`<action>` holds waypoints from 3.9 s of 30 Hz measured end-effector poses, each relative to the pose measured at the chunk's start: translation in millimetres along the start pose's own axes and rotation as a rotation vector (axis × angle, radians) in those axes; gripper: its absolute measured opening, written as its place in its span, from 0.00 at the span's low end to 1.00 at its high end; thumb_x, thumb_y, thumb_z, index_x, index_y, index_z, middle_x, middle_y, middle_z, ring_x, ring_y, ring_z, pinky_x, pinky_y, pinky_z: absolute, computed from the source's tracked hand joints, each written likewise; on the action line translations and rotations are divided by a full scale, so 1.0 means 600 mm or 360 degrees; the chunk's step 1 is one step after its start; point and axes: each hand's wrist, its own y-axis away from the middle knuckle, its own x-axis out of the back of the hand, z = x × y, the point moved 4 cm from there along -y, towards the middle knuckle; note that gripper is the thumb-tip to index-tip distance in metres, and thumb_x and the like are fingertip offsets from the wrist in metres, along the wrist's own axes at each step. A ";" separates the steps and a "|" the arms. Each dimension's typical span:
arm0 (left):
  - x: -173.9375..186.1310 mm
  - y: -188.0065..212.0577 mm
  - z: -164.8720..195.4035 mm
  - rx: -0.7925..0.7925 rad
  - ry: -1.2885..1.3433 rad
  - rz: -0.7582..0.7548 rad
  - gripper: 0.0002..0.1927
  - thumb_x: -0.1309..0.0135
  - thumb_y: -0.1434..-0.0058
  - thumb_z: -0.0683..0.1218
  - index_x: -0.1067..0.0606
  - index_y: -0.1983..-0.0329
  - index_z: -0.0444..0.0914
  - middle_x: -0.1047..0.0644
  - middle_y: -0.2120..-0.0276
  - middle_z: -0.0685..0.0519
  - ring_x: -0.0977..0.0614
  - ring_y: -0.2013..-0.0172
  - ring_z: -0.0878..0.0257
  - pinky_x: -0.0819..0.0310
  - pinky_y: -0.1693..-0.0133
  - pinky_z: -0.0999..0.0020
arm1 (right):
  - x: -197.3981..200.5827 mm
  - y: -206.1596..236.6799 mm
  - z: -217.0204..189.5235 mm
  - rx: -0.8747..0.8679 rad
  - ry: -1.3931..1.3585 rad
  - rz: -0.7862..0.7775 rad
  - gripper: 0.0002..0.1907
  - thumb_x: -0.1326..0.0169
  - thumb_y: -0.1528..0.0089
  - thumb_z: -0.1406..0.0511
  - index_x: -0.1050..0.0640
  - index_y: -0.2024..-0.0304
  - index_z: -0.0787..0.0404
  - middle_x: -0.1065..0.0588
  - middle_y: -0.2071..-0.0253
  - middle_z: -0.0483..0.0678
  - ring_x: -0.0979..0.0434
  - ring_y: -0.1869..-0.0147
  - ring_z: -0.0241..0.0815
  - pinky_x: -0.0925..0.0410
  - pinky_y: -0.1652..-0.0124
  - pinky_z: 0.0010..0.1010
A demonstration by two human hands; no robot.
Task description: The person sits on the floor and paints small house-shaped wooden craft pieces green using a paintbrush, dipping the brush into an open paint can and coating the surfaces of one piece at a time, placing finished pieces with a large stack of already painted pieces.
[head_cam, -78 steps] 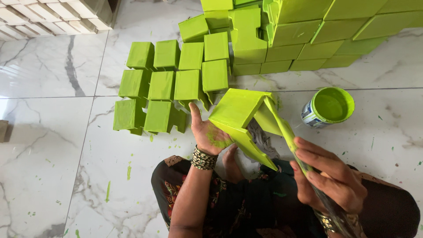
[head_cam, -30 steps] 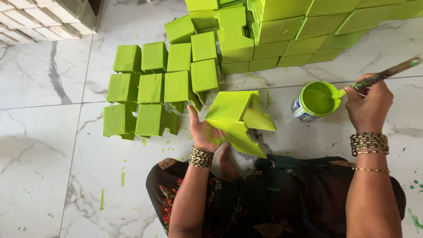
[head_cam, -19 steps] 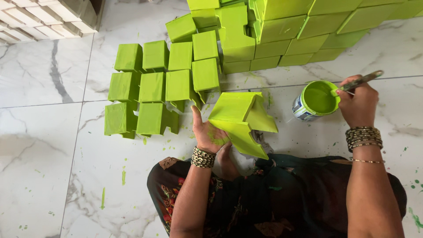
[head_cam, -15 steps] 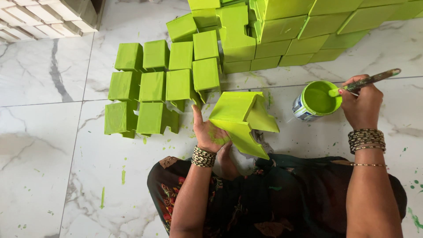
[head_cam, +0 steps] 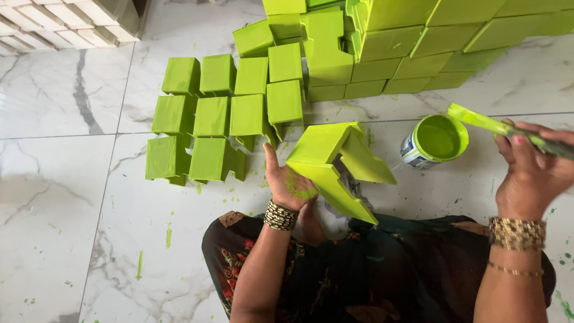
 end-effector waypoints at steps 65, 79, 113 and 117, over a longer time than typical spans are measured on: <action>-0.022 0.017 -0.006 0.0114 0.0082 -0.0195 0.60 0.62 0.38 0.84 0.39 0.25 0.30 0.32 0.32 0.34 0.27 0.37 0.38 0.34 0.38 0.39 | -0.180 0.188 -0.162 0.0289 0.0147 -0.0743 0.17 0.43 0.37 0.74 0.37 0.54 0.60 0.26 0.54 0.58 0.17 0.45 0.54 0.21 0.43 0.50; -0.011 0.018 -0.008 0.0119 0.0086 -0.0166 0.59 0.62 0.37 0.84 0.38 0.27 0.30 0.30 0.35 0.33 0.25 0.40 0.36 0.32 0.41 0.36 | -0.172 0.173 -0.145 0.0426 0.0174 -0.0647 0.17 0.41 0.32 0.74 0.38 0.53 0.61 0.27 0.55 0.57 0.16 0.44 0.54 0.19 0.43 0.43; -0.038 0.016 -0.005 0.0067 -0.0001 -0.0415 0.60 0.68 0.39 0.87 0.35 0.25 0.36 0.28 0.34 0.40 0.24 0.44 0.44 0.33 0.46 0.45 | -0.159 0.190 -0.170 0.0258 0.0340 -0.0489 0.18 0.42 0.31 0.76 0.39 0.51 0.62 0.27 0.54 0.58 0.17 0.44 0.53 0.20 0.42 0.42; -0.036 0.018 -0.006 0.0014 -0.0033 -0.0229 0.59 0.68 0.42 0.87 0.36 0.26 0.38 0.28 0.34 0.41 0.24 0.43 0.43 0.33 0.47 0.41 | -0.169 0.191 -0.174 0.0369 0.0350 -0.0548 0.17 0.41 0.30 0.75 0.38 0.51 0.62 0.27 0.54 0.57 0.17 0.44 0.52 0.19 0.41 0.41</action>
